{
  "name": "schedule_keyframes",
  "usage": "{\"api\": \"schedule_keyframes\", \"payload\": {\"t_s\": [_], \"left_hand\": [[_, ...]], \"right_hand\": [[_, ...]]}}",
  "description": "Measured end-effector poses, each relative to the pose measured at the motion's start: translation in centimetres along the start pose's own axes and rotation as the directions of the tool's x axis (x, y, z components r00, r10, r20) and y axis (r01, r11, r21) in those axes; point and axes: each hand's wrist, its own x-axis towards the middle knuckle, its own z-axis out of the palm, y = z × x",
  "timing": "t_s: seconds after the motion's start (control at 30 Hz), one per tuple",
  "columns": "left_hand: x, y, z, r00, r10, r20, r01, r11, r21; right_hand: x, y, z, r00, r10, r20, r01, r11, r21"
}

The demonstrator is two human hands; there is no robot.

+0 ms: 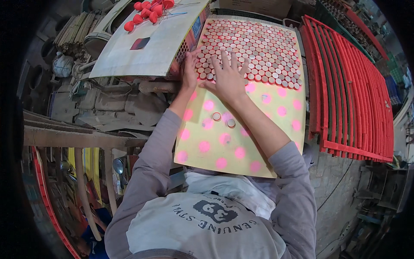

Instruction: The person repeatedly picks up red cylindrical objects from a stack, separates them into individual units, and places them onto a yellow board with pink dots. The person arranges the cylinders in neat rows, filling the board systematically.

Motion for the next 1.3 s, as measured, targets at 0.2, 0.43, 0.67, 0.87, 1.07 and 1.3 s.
{"api": "schedule_keyframes", "payload": {"t_s": [0.2,0.43,0.67,0.87,1.07,1.3], "left_hand": [[-0.2,-0.8,0.4,0.987,0.039,-0.157,-0.030,0.998,0.056],[-0.7,-0.1,1.2,0.977,0.134,-0.163,-0.100,0.975,0.198],[-1.0,0.5,1.3,0.970,0.177,-0.164,-0.131,0.957,0.258],[-0.9,0.9,1.3,0.973,0.186,-0.134,-0.126,0.924,0.361],[-1.0,1.2,1.4,0.971,0.201,-0.127,-0.134,0.904,0.406],[-1.1,1.3,1.5,0.981,0.148,-0.122,-0.089,0.914,0.397]], "right_hand": [[-0.3,2.7,-2.9,0.999,-0.033,0.016,0.033,0.999,0.024],[-0.5,3.2,-2.4,0.999,-0.024,0.042,0.023,0.999,0.027],[-1.1,3.7,-2.6,0.999,-0.032,0.044,0.029,0.998,0.049],[-1.4,4.9,-2.6,1.000,-0.011,0.027,0.009,0.998,0.058],[-1.9,5.1,-3.6,0.997,-0.033,0.065,0.028,0.996,0.086],[-1.6,6.5,-3.7,0.994,0.010,0.108,-0.022,0.993,0.113]]}}
